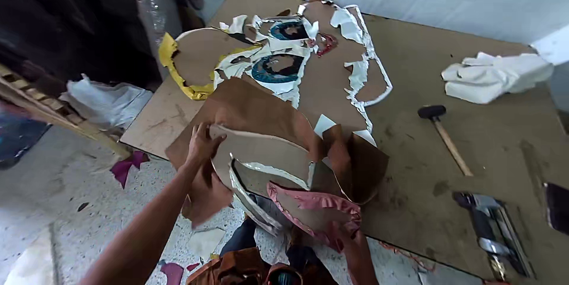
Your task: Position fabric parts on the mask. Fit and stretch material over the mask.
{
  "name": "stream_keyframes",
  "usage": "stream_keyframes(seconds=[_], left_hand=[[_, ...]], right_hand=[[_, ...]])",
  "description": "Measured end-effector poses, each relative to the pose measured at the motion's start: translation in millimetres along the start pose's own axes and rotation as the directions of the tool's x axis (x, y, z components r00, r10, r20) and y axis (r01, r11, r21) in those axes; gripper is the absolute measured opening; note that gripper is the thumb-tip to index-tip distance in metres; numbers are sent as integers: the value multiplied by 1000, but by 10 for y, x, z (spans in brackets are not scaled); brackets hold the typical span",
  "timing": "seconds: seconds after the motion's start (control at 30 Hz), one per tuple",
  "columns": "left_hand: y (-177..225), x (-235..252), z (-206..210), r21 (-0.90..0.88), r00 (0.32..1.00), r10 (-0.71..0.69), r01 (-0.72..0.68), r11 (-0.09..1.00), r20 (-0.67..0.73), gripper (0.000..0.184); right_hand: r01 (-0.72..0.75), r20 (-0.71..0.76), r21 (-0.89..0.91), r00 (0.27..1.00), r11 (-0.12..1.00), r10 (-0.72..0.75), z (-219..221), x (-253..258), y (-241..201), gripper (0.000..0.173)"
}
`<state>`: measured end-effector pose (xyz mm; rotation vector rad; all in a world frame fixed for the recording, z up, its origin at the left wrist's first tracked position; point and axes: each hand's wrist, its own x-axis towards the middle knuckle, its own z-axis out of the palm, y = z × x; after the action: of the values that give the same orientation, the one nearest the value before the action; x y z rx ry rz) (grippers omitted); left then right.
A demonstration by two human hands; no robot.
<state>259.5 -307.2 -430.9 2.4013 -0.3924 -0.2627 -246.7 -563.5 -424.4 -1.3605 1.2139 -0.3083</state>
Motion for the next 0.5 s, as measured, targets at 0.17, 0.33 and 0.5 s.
stream_keyframes(seconds=[0.17, 0.33, 0.5], left_hand=[[28, -801, 326, 150, 1000, -7, 11, 989, -25, 87], [243, -802, 331, 259, 963, 268, -254, 932, -20, 60], [186, -664, 760, 283, 894, 442, -443, 851, 71, 40]], right_hand=[[5, -51, 19, 999, 1000, -4, -483, -142, 234, 55], [-95, 56, 177, 995, 980, 87, -252, -50, 452, 54], [-76, 156, 126, 986, 989, 56, 134, 136, 299, 52]])
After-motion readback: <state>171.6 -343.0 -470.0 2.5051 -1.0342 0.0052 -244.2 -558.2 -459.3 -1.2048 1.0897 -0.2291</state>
